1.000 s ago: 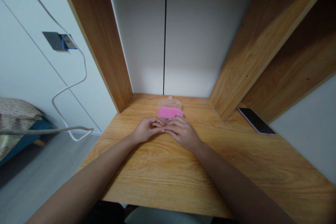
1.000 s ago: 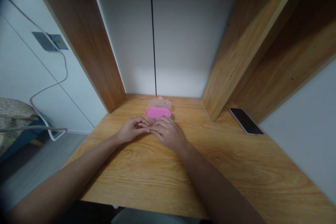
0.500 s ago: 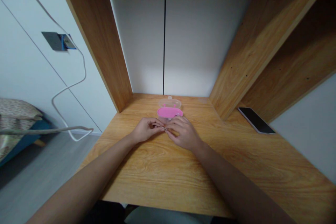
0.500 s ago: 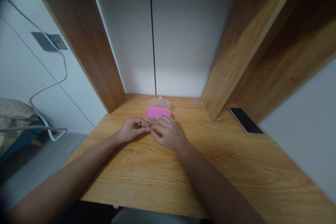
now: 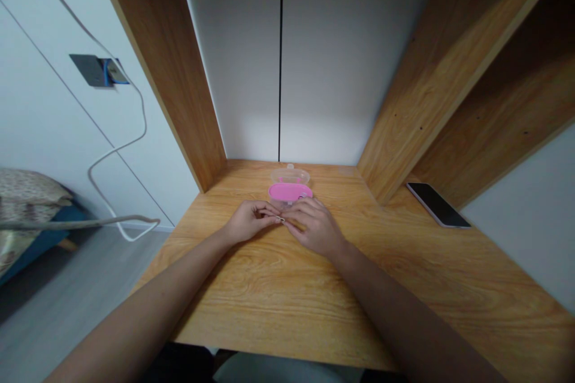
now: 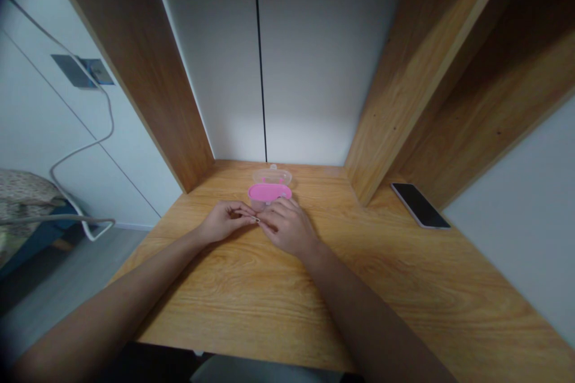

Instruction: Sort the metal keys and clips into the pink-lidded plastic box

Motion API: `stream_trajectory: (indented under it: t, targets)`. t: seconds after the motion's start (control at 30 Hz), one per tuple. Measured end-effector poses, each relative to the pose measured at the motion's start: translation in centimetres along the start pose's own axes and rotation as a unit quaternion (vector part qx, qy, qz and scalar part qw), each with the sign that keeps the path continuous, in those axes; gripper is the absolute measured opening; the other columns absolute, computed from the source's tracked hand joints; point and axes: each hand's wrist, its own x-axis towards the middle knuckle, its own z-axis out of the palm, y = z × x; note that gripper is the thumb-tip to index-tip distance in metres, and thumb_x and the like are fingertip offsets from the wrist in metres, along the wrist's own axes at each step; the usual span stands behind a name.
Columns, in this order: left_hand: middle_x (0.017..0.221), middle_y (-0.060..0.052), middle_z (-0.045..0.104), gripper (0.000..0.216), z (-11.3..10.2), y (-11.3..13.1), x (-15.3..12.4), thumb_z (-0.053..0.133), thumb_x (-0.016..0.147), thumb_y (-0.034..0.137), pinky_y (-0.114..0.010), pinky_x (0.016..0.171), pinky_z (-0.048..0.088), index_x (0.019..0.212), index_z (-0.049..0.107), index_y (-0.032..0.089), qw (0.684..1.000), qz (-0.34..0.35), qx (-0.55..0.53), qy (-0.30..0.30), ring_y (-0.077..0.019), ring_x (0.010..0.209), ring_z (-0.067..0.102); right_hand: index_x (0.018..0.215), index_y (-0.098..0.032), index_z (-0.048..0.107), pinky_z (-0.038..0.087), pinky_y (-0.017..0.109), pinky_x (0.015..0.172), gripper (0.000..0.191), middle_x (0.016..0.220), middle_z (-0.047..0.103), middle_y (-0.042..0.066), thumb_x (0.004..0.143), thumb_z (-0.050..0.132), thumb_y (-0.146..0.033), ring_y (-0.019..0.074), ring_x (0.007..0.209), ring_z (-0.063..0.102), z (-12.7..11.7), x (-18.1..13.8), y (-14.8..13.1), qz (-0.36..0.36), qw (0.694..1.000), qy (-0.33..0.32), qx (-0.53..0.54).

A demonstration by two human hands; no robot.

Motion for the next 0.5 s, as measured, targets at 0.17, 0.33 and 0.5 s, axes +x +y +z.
stream_trajectory:
  t: [0.17, 0.33, 0.5]
  targets:
    - [0.091, -0.010, 0.078, 0.025, -0.01, 0.07, -0.03, 0.079, 0.080, 0.035, -0.029, 0.081, 0.060, 0.091, 0.074, 0.013, 1.000, 0.000, -0.001, -0.003, -0.0180, 0.083, 0.074, 0.099, -0.027, 0.073, 0.050, 0.040, 0.083, 0.012, 0.096, 0.074, 0.003, 0.092, 0.064, -0.023, 0.0225, 0.093, 0.062, 0.15, 0.00, 0.04, -0.007, 1.000, 0.009, 0.005]
    - [0.092, -0.010, 0.078, 0.026, -0.02, -0.06, 0.00, 0.080, 0.079, 0.035, -0.028, 0.081, 0.060, 0.091, 0.075, 0.012, 1.000, -0.003, 0.002, -0.001, -0.0177, 0.083, 0.074, 0.098, -0.026, 0.073, 0.049, 0.040, 0.085, 0.011, 0.094, 0.074, 0.004, 0.091, 0.066, -0.021, 0.0222, 0.093, 0.062, 0.09, 0.02, -0.07, -0.006, 1.000, 0.013, -0.007]
    - [0.092, -0.009, 0.078, 0.025, 0.01, -0.09, 0.06, 0.080, 0.079, 0.034, -0.027, 0.081, 0.059, 0.090, 0.075, 0.012, 1.000, -0.009, -0.009, 0.000, -0.0171, 0.082, 0.074, 0.097, -0.025, 0.073, 0.049, 0.039, 0.085, 0.010, 0.094, 0.075, 0.004, 0.090, 0.068, -0.021, 0.0221, 0.093, 0.062, 0.01, 0.11, -0.21, -0.004, 1.000, 0.013, -0.013]
